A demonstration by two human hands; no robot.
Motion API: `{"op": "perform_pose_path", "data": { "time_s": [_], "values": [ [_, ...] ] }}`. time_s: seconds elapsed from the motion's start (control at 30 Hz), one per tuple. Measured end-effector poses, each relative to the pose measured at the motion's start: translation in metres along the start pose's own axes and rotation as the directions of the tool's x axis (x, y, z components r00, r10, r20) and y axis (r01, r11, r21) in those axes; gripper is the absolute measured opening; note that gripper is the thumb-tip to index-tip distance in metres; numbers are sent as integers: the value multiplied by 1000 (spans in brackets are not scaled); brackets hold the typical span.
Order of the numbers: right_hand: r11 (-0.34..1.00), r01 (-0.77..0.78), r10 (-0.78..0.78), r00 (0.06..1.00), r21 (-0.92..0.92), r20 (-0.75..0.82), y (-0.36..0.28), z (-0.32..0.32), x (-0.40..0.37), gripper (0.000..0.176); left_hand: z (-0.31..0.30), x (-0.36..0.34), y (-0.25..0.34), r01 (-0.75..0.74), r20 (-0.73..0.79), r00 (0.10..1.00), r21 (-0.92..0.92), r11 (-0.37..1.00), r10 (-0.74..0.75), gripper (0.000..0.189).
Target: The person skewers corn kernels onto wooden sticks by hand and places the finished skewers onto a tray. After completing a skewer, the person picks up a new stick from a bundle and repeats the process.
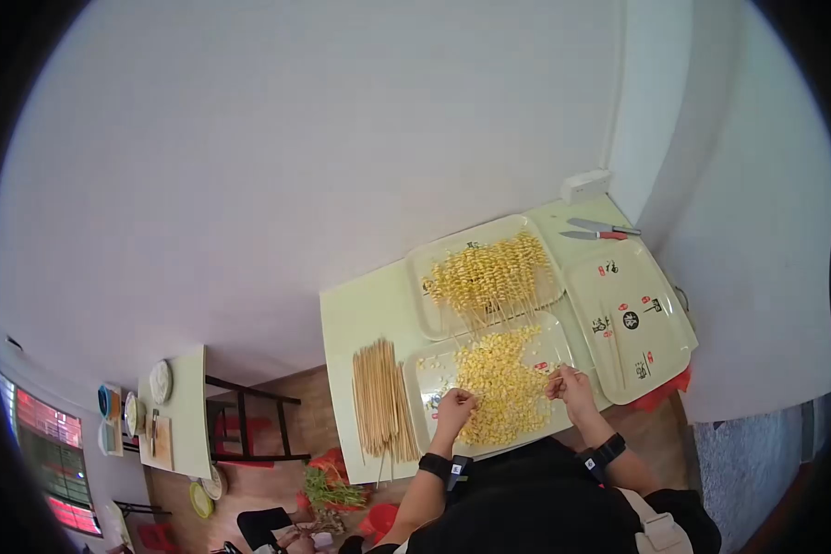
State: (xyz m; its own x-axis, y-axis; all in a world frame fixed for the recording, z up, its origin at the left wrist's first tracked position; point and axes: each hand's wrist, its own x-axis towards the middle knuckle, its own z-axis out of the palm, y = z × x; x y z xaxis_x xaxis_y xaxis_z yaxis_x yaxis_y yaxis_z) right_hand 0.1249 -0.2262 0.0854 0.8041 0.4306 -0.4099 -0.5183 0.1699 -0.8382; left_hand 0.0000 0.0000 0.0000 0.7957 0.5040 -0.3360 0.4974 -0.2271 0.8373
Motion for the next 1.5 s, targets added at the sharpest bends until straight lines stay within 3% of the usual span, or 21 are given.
{"op": "perform_pose_path", "data": {
  "time_s": [0.07, 0.1, 0.17, 0.2, 0.23, 0.3, 0.43, 0.53, 0.67, 0.73, 0.77, 0.83, 0.9, 1.03, 1.1, 1.13, 1.17, 1.23, 1.37, 1.43, 1.5],
  "values": [
    [1000, 17, -17, 1000, 10, 25, 3, -3, -1, 31, 1, -5, 4, 103, 36, 995, -356, 929, -96, 32],
    [1000, 27, -27, 999, 0, 31, 0, 3, 7, 31, -3, 5, 7, 93, 31, 996, -366, 926, -87, 32],
    [1000, 27, -27, 999, -2, 40, 0, 4, 2, 32, -2, -5, 5, -94, -151, 985, -29, 995, 88, 34],
    [1000, 13, -13, 999, -6, 40, 1, 3, -2, 32, -3, -12, 6, -153, -167, 969, 169, 974, 181, 34],
    [1000, 12, -12, 1000, -27, 14, 0, 4, -7, 32, -1, -20, 2, -139, -168, 972, 168, 976, 167, 34],
    [999, 27, -27, 1000, -46, -3, -2, 5, -5, 32, 4, -18, -5, -188, -45, 973, 422, 887, 228, 30],
    [999, 26, -26, 1000, -24, -8, 1, 3, -5, 33, 11, -11, -15, -206, 55, 978, 362, 909, 200, 20],
    [999, 39, -39, 999, -23, -6, -1, 1, -7, 34, 9, -12, -8, -211, 27, 976, 368, 905, 216, 10],
    [998, 69, -69, 998, -15, -12, -10, 2, -10, 34, 2, -11, -4, -253, 2, 963, 340, 906, 268, 9],
    [998, 61, -61, 998, -9, -35, -12, 2, -7, 34, -4, -10, 4, -92, -172, 980, 57, 994, 100, 10],
    [994, 108, -108, 994, 9, 5, -11, 1, -4, 33, -8, -9, 5, -88, -169, 981, 57, 994, 97, 10],
    [993, 115, -115, 993, 17, 30, -9, -2, -8, 33, -17, -14, 24, -8, -56, 998, -415, 910, -17, 13],
    [987, 151, -154, 986, 59, 56, -10, 1, -9, 32, -22, -13, 30, 120, 50, 992, -582, 804, -112, 12],
    [995, 101, -101, 995, -14, -2, -12, 0, -10, 31, -28, -20, 27, 168, 30, 979, -673, 721, -201, 14],
    [994, 105, -105, 994, -15, -10, -11, -4, -8, 32, -29, -17, 13, 115, -77, 981, -498, 859, -176, 17],
    [995, 99, -100, 995, -27, -15, -12, -4, -10, 32, -26, -16, 1, 34, -172, 981, -313, 949, -91, 21],
    [996, 90, -91, 996, -26, -20, -10, -6, -10, 32, -22, -15, -8, 44, -166, 981, -311, 949, -100, 21],
    [995, 98, -99, 995, -14, -13, -6, -10, -9, 32, -18, -16, -11, -136, -298, 938, 159, 978, 179, 28],
    [997, 77, -78, 996, -16, -38, -5, -14, -11, 32, -7, -7, -9, -128, -197, 964, 242, 962, 178, 27],
    [998, 56, -58, 996, -25, -68, -5, -18, -11, 32, 2, -2, -7, -108, -256, 939, 409, 906, 228, 22],
    [998, 57, -59, 994, -18, -88, -4, -25, -14, 32, 4, -5, 0, -81, -264, 939, 451, 889, 219, 20]
  ]
}}
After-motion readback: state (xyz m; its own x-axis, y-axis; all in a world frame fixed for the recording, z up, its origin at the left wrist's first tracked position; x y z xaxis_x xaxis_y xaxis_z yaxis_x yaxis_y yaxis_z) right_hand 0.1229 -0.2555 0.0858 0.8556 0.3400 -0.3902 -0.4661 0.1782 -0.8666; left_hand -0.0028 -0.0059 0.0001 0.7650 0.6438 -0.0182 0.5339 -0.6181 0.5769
